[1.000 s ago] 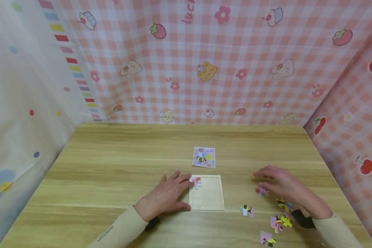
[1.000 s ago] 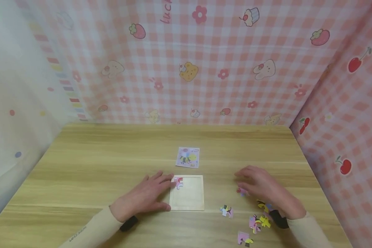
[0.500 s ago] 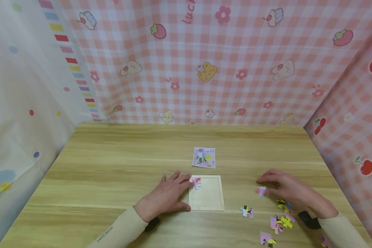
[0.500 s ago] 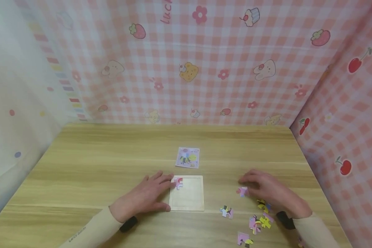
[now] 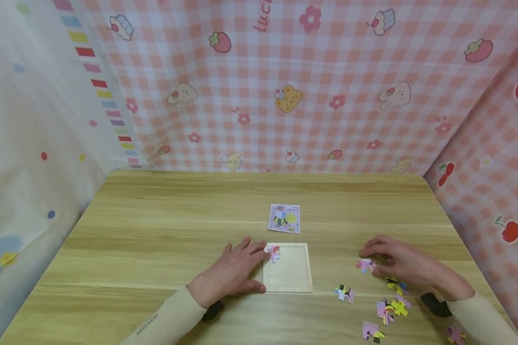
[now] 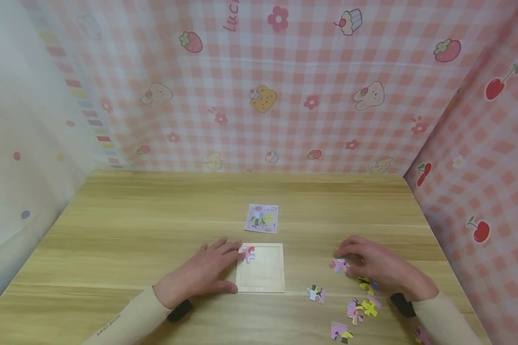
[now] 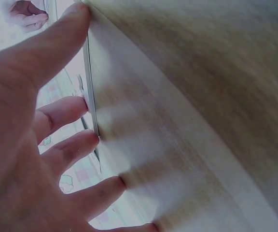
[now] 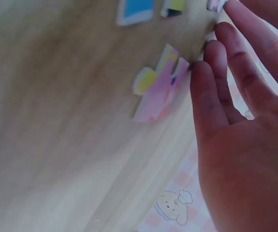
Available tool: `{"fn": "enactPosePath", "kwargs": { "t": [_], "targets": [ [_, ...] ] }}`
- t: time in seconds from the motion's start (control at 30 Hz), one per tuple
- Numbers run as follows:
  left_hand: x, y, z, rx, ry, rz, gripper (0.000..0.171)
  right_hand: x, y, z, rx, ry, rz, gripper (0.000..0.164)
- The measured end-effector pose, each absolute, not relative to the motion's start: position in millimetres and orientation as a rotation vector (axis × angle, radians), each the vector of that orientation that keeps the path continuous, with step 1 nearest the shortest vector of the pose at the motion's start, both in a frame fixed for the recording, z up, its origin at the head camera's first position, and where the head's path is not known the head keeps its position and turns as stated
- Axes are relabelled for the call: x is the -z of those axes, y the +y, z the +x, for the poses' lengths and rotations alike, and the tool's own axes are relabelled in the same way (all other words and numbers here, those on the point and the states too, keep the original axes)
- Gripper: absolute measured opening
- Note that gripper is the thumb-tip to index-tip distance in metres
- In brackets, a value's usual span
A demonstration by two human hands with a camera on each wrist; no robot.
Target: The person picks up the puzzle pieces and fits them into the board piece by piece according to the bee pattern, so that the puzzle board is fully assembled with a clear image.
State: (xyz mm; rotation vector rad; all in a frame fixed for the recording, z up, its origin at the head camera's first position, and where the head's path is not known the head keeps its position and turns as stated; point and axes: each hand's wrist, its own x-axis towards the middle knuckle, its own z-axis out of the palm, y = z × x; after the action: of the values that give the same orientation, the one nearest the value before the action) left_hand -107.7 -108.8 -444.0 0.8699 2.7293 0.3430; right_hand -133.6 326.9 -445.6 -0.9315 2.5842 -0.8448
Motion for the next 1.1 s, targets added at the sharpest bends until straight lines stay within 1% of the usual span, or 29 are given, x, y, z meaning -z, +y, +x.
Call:
{"fn": "enactPosePath", "kwargs": {
  "t": [0.2,0.47,1.1],
  "targets": [
    [444,-109,-107,-0.336,2.733,0.876,0.072,451,327,-131,0.815,2.659,-1.016,0.034],
    [442,-109,-107,-0.339,2.731,0.880,0.072,454,326,-130,0.862,2.680,-1.053,0.032],
    [443,-108,-107,-0.326,2.726,0.869,0.073,447,314,-126,0.734,2.732,-0.905,0.026]
  ]
}}
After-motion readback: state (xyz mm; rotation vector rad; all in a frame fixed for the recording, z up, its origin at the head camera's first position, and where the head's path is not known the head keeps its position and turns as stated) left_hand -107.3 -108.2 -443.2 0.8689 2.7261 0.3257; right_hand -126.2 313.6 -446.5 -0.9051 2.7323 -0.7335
